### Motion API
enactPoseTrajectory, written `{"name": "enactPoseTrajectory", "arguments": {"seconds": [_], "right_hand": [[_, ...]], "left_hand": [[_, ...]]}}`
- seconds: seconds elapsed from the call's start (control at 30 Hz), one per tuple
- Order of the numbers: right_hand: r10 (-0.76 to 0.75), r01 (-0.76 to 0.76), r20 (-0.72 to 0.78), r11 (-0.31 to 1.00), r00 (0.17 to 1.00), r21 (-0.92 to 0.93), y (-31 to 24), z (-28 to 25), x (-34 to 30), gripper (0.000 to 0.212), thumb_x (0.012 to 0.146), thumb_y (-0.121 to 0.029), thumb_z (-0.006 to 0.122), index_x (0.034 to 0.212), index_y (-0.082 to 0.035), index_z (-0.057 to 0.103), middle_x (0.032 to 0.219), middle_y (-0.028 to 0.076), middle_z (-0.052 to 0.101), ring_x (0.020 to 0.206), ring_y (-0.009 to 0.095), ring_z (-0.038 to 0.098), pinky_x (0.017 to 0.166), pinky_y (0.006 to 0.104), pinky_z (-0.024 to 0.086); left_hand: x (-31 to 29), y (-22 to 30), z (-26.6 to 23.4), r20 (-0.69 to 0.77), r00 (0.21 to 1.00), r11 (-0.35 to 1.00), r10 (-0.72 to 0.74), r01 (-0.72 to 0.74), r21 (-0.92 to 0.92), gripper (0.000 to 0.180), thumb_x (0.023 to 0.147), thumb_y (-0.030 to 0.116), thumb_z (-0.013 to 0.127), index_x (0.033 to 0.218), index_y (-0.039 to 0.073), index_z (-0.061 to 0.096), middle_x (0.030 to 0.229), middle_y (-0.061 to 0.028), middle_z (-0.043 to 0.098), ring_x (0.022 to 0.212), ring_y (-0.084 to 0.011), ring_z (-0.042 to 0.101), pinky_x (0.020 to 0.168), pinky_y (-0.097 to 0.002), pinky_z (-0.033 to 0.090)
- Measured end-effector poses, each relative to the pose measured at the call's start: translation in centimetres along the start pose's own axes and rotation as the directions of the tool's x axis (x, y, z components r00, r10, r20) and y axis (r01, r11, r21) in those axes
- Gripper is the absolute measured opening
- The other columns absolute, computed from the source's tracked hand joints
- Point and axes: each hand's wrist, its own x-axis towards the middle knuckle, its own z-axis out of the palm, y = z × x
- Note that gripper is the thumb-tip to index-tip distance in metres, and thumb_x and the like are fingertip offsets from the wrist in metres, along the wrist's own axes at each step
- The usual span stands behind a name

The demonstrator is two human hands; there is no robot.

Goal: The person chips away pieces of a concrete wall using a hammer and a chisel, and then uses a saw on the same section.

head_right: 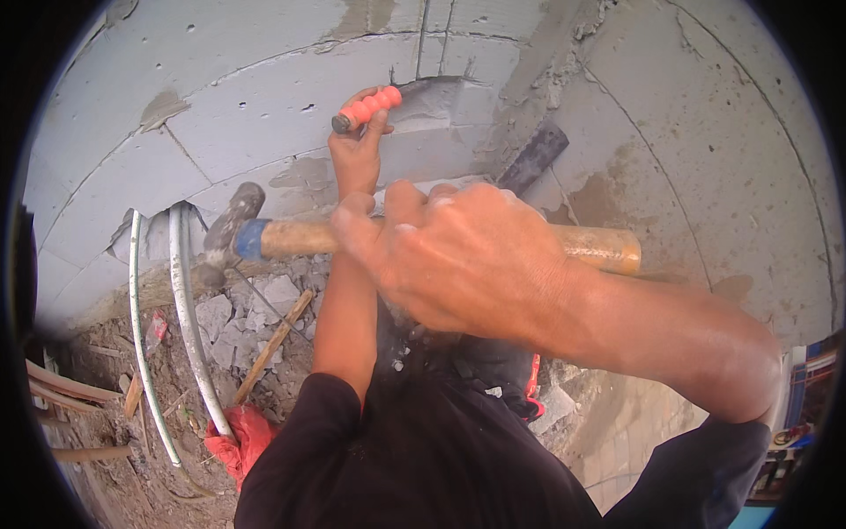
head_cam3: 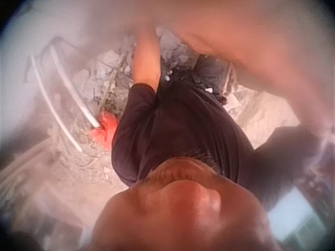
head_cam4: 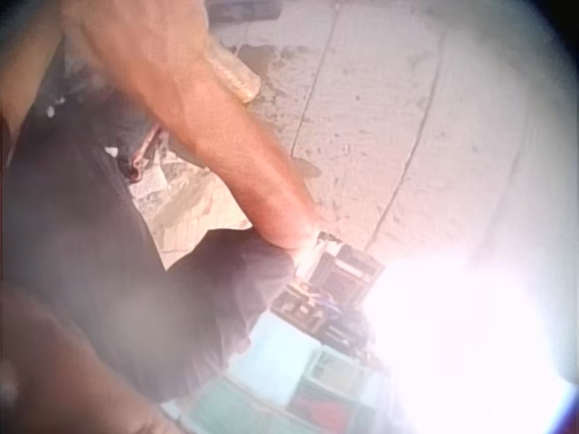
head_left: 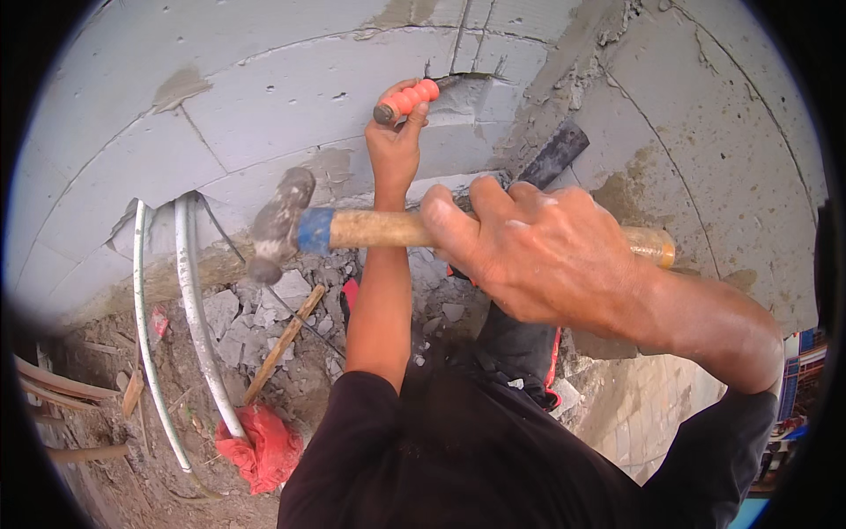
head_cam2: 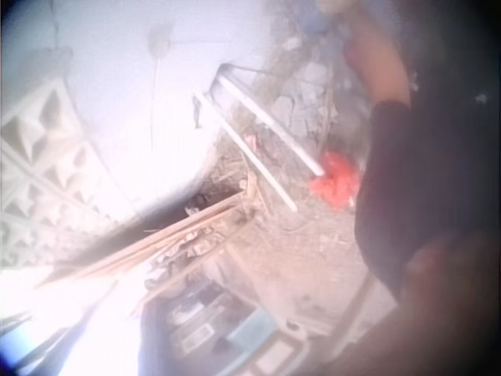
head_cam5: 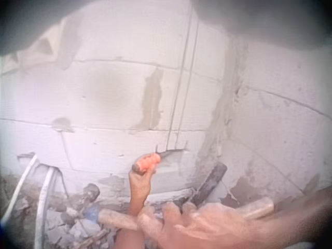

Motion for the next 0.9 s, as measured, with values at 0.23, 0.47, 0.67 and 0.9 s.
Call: {"name": "enactPoseTrajectory", "arguments": {"seconds": [0.23,0.47,0.67,0.9], "right_hand": [[0.145,-0.14,0.114,0.989,0.983,-0.047,3.4,2.0,1.8,0.024,0.094,-0.016,0.056,0.113,-0.002,0.051,0.078,0.017,0.064,0.061,0.032,0.068,0.042,0.045,0.049],[0.139,-0.139,-0.025,0.99,0.99,-0.017,4.6,3.5,1.8,0.02,0.096,-0.013,0.052,0.111,0.0,0.051,0.071,0.016,0.063,0.055,0.032,0.067,0.042,0.0433,0.049],[0.01,-0.01,0.008,1.0,1.0,0.012,1.3,1.7,1.1,0.022,0.094,-0.014,0.053,0.109,0.002,0.05,0.077,0.019,0.064,0.054,0.032,0.066,0.043,0.0436,0.05],[0.129,-0.129,-0.023,0.992,0.991,-0.008,2.7,2.0,0.8,0.019,0.095,-0.015,0.055,0.106,-0.002,0.049,0.071,0.014,0.061,0.059,0.032,0.068,0.045,0.0423,0.051]], "left_hand": [[0.4,-1.2,-0.8,0.009,0.996,0.996,-0.084,0.084,-0.037,0.037,0.094,0.015,0.072,0.125,-0.003,0.062,0.125,-0.0115,0.066,0.108,-0.0197,0.065,0.077,-0.034,0.058],[0.7,-0.5,-0.4,0.08,0.991,0.991,-0.108,0.114,-0.075,0.037,0.095,0.011,0.07,0.128,-0.003,0.06,0.121,-0.0119,0.066,0.109,-0.0205,0.065,0.081,-0.0367,0.059],[0.5,-0.6,1.1,0.089,0.99,0.987,-0.113,0.122,-0.105,0.039,0.095,0.007,0.07,0.129,-0.004,0.057,0.118,-0.0142,0.066,0.104,-0.0197,0.066,0.077,-0.0328,0.062],[0.4,-2.4,0.8,0.054,0.994,0.986,-0.095,0.101,-0.13,0.037,0.095,0.008,0.069,0.129,-0.004,0.057,0.118,-0.0136,0.066,0.104,-0.0203,0.066,0.078,-0.0338,0.063]]}}
